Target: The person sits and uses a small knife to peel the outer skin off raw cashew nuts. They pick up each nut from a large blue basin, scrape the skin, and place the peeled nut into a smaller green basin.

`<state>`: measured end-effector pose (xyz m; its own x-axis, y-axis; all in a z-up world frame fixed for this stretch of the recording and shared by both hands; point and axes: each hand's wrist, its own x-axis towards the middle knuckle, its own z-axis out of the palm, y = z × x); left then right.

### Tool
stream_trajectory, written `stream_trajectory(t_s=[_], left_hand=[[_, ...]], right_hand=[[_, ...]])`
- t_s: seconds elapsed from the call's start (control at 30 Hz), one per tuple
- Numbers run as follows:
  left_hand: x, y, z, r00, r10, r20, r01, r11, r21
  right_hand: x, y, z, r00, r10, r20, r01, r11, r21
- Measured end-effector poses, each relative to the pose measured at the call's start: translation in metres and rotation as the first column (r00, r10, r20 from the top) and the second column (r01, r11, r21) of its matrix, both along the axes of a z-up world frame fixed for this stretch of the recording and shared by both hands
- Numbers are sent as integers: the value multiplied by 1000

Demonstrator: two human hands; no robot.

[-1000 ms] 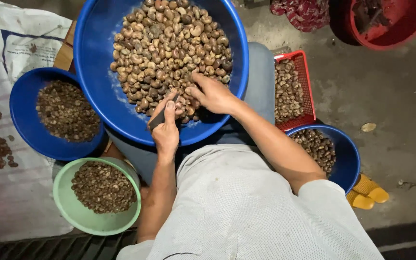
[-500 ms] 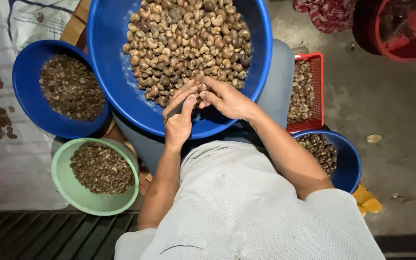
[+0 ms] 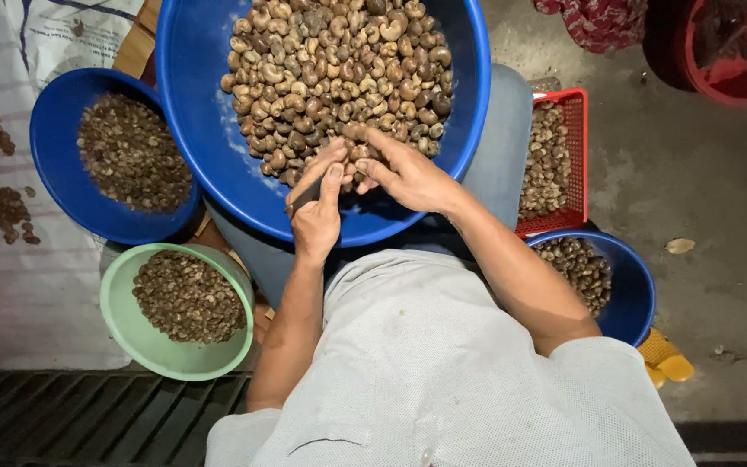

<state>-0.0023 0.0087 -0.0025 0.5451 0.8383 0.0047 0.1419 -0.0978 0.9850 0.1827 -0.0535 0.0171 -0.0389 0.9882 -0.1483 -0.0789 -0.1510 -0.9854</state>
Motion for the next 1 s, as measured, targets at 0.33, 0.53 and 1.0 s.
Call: stream_trajectory(t_s=[0.33,0.53,1.0], left_hand=[[-4,0,-8,999,40,13,-40,999,-34],[-6,0,-13,995,86,46,-83,995,-62],[-7,-4,-13,995,84,55,-76,988,-133]], right_hand=[[-1,-2,-7,999,-51,-1,51,999,1],[-2,-6,-13,994,-96,52,95,995,20],[-2,-5,-11,990,-136,-26,137,989,49]])
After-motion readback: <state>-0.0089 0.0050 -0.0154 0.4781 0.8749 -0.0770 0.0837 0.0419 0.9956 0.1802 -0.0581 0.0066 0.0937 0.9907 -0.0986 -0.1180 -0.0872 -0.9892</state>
